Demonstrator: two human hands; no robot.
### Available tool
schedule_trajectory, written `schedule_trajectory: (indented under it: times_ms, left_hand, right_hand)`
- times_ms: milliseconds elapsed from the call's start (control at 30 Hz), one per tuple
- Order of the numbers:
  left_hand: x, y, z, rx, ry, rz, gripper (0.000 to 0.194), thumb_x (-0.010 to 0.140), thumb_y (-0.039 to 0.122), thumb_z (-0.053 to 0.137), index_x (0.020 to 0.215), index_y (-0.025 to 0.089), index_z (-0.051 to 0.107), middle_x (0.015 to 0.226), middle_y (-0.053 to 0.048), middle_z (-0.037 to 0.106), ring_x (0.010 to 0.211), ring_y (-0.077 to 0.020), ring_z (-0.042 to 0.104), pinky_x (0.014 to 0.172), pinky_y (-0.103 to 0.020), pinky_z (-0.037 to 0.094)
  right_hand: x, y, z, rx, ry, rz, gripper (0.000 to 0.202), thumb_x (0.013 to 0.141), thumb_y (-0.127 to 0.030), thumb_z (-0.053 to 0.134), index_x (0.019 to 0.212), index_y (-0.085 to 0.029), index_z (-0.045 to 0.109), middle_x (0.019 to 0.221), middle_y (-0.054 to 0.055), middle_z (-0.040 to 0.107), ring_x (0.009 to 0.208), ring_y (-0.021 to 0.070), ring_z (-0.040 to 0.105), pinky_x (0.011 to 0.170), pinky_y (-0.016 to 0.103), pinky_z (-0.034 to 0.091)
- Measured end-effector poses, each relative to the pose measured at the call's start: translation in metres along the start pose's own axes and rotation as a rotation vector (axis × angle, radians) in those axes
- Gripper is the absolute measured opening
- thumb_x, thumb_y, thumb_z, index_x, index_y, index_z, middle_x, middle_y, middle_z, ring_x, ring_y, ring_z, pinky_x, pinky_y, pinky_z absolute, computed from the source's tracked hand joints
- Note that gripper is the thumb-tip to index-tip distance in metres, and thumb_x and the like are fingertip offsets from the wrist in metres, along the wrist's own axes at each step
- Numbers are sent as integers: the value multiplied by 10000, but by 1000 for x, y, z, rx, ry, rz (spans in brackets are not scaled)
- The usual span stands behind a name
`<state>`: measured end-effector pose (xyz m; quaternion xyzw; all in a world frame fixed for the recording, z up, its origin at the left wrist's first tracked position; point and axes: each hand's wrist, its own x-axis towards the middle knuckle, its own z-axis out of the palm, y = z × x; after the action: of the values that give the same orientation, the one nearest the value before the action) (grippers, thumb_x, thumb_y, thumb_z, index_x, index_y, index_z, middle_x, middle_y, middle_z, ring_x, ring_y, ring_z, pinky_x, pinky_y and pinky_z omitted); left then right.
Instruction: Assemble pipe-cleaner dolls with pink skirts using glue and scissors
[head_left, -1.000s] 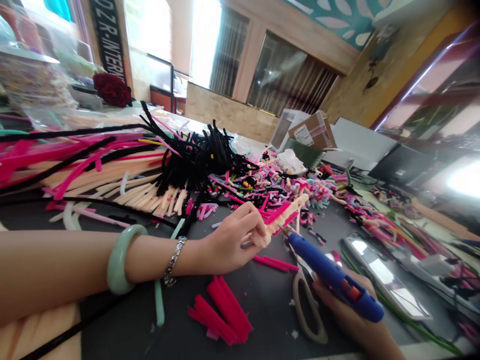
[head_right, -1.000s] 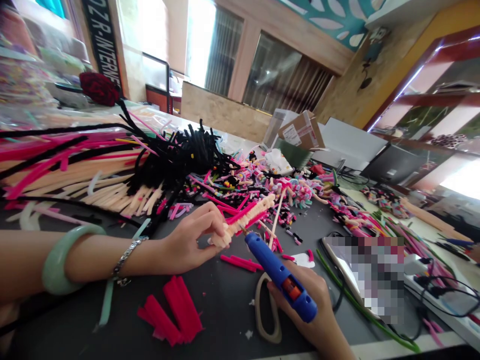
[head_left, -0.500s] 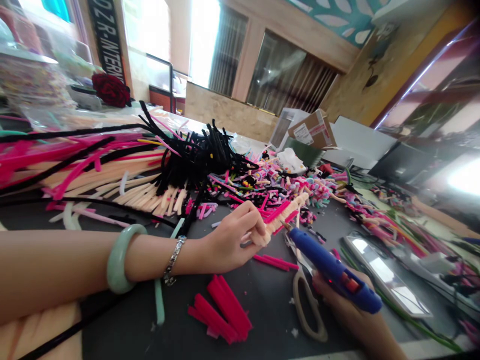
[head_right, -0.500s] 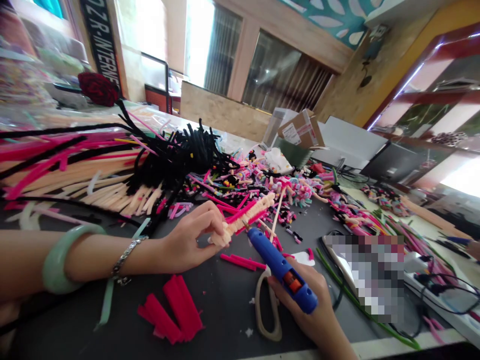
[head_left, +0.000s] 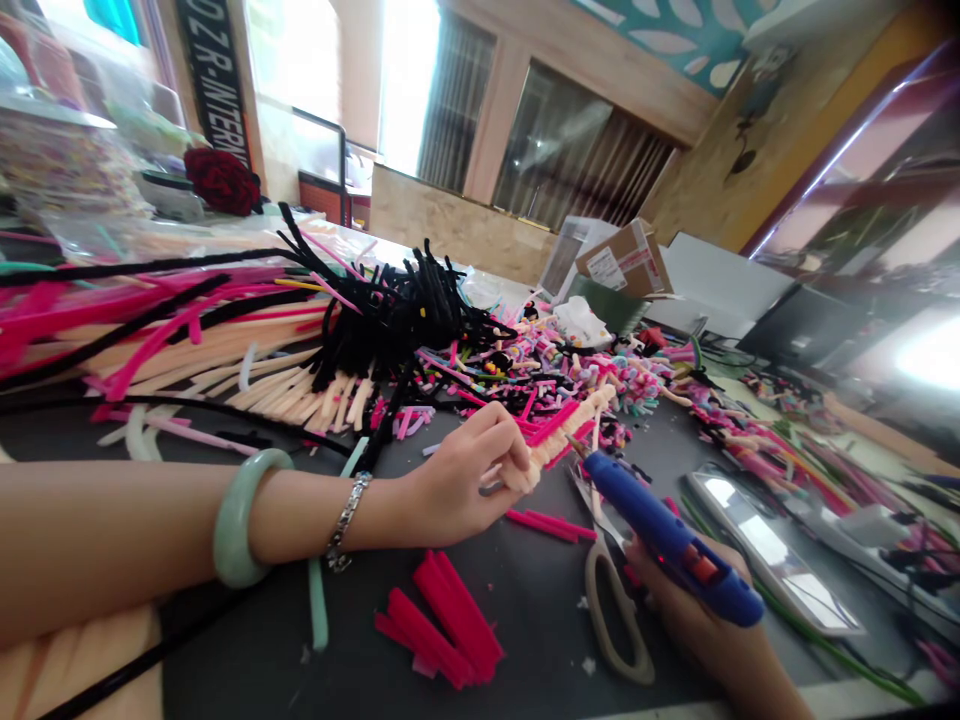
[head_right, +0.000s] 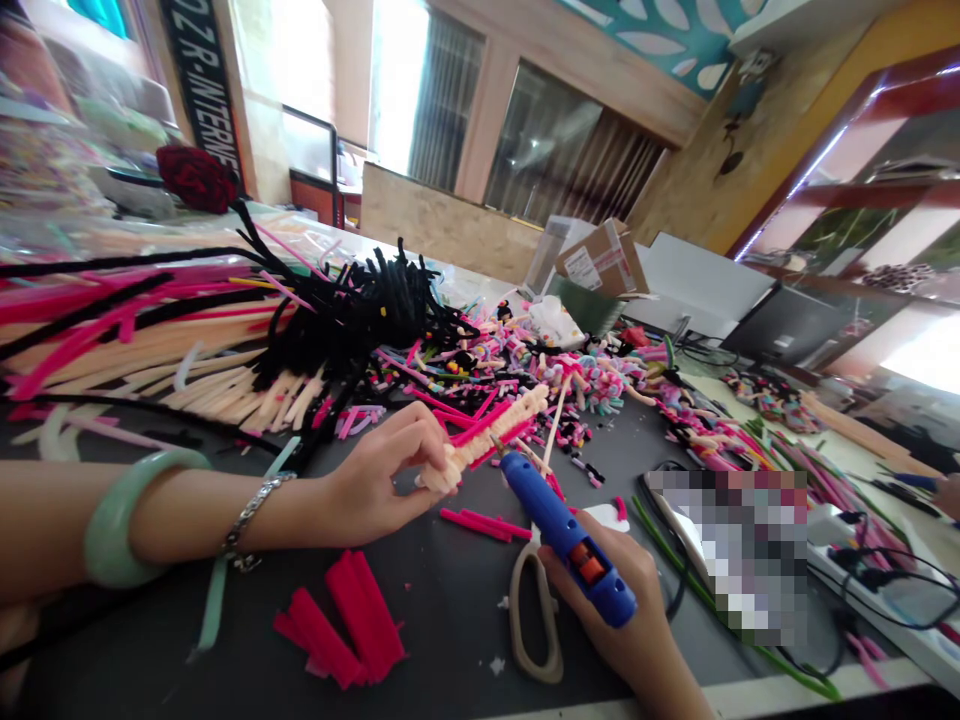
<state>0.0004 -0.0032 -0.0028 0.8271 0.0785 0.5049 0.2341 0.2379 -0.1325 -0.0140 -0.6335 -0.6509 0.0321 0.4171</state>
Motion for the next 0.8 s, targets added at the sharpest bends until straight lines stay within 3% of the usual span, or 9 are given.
schedule_trajectory:
  times_ms: [400,800]
  left_hand:
    - [1,-1,0,3,3,-3,138,787,66,597,792,168,504,818,-37,564,768,-135,545,645,-246,478]
    - [1,0,-1,16,5,6,149,793,53,573,792,176,488,799,-41,561,754,-139,535,628,-238,486]
  right_hand:
    - [4,-13,-4,-61,-34,-39,266,791,-384,643,584,-243,555,427,-47,498,386,130,494,392,242,391]
    - [11,-9,-10,-74,-131,-201,94,788,-331,651,740,-252,663,564,-24,641,466,147,591,486,240,476]
